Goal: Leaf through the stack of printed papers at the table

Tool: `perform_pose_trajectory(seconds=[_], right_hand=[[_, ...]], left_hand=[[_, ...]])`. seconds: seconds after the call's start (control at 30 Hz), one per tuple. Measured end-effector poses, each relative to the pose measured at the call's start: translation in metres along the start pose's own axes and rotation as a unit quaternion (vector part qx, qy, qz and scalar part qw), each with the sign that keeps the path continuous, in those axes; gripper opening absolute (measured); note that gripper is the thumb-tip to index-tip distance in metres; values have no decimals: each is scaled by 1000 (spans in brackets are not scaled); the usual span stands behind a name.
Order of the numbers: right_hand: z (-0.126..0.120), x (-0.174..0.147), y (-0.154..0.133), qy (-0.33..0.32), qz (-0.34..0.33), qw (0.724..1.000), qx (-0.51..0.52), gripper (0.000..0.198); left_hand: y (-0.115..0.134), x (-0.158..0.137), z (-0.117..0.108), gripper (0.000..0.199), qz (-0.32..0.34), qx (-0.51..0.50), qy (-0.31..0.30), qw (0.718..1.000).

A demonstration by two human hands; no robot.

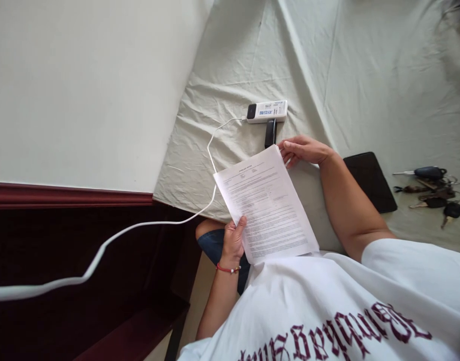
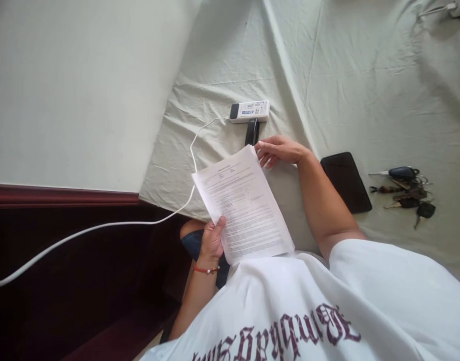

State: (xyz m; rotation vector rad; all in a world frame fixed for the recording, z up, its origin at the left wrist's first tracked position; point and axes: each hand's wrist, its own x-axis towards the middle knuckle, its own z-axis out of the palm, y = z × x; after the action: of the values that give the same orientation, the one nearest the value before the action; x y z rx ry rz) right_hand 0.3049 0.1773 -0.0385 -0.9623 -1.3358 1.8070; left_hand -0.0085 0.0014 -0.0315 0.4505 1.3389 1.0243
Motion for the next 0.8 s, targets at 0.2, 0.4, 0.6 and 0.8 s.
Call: perform_pose_trajectory(seconds=[0.2, 0.4, 0.6, 0.8], right_hand=[[0, -6, -6, 14, -66, 996, 62, 60], [-9, 3, 5, 130, -46, 990, 37, 29], [-17, 13, 15, 204, -42, 978, 15, 22], [-17, 17, 17, 240, -47, 969, 37, 26]], left_hand=[[-4, 8, 22, 46, 41, 17, -14, 999], [-13, 22, 37, 41, 87, 42, -41, 994], [-19, 27, 30, 37, 108, 88, -36, 990], [-22, 27, 32, 47, 105, 75, 19, 991]])
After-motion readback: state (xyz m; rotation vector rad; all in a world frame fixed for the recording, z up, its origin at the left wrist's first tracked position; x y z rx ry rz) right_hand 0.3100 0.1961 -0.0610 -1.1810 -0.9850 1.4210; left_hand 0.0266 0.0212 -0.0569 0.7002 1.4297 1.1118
